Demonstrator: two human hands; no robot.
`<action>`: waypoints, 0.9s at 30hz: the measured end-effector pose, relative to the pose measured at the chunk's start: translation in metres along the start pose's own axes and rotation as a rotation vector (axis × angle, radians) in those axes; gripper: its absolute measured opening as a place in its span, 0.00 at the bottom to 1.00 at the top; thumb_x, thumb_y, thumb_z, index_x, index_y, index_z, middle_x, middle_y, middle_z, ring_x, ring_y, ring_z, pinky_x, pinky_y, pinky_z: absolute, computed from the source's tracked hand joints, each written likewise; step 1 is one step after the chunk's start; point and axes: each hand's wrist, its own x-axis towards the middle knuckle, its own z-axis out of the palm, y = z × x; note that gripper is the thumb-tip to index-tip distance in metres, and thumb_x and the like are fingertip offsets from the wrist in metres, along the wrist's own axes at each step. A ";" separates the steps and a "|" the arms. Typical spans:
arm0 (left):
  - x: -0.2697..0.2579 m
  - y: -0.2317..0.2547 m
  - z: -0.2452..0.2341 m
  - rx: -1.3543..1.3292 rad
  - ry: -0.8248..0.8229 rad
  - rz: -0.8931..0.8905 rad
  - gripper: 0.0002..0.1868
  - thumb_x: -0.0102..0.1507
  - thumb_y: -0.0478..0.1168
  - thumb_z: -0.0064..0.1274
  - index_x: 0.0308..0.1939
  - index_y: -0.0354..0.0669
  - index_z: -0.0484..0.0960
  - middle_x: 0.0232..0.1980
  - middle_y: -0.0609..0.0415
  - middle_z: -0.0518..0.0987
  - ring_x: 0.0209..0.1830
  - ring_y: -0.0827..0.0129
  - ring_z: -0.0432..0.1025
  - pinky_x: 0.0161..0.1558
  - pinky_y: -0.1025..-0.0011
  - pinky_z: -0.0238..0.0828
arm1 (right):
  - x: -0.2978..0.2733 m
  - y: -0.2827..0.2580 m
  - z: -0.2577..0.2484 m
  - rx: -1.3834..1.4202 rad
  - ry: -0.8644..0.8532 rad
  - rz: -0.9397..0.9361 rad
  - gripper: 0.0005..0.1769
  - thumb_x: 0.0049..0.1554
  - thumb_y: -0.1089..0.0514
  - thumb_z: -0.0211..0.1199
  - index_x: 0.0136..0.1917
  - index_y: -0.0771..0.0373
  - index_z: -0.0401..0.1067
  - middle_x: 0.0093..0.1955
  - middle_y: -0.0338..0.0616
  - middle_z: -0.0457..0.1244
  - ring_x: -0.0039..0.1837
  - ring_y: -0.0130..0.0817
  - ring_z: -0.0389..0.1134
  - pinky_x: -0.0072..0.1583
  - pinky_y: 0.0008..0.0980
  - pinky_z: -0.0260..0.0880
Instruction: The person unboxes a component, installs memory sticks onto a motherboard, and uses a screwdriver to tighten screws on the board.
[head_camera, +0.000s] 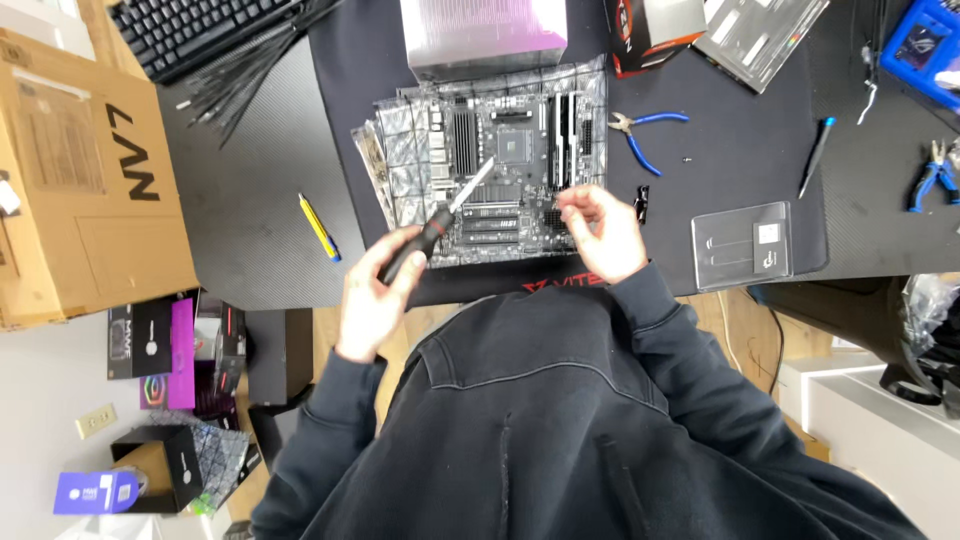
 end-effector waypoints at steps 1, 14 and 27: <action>0.010 -0.007 0.002 -0.100 -0.033 0.027 0.20 0.67 0.35 0.56 0.64 0.46 0.82 0.63 0.41 0.80 0.54 0.61 0.75 0.50 0.64 0.80 | 0.001 -0.009 0.001 0.007 0.015 0.000 0.08 0.62 0.68 0.61 0.53 0.63 0.79 0.42 0.50 0.72 0.43 0.38 0.73 0.48 0.37 0.74; 0.188 0.063 0.037 1.063 -0.051 0.746 0.16 0.66 0.66 0.57 0.47 0.67 0.88 0.29 0.57 0.84 0.27 0.55 0.79 0.26 0.56 0.71 | -0.056 0.008 -0.023 -0.031 0.118 0.222 0.13 0.66 0.53 0.58 0.55 0.62 0.77 0.48 0.43 0.72 0.50 0.29 0.73 0.54 0.28 0.74; 0.216 0.071 0.040 1.291 -0.277 0.651 0.23 0.68 0.70 0.51 0.56 0.68 0.87 0.38 0.51 0.87 0.33 0.47 0.80 0.33 0.54 0.75 | -0.076 0.029 -0.019 0.074 0.211 0.295 0.18 0.68 0.49 0.51 0.54 0.63 0.76 0.49 0.43 0.73 0.49 0.31 0.75 0.56 0.28 0.74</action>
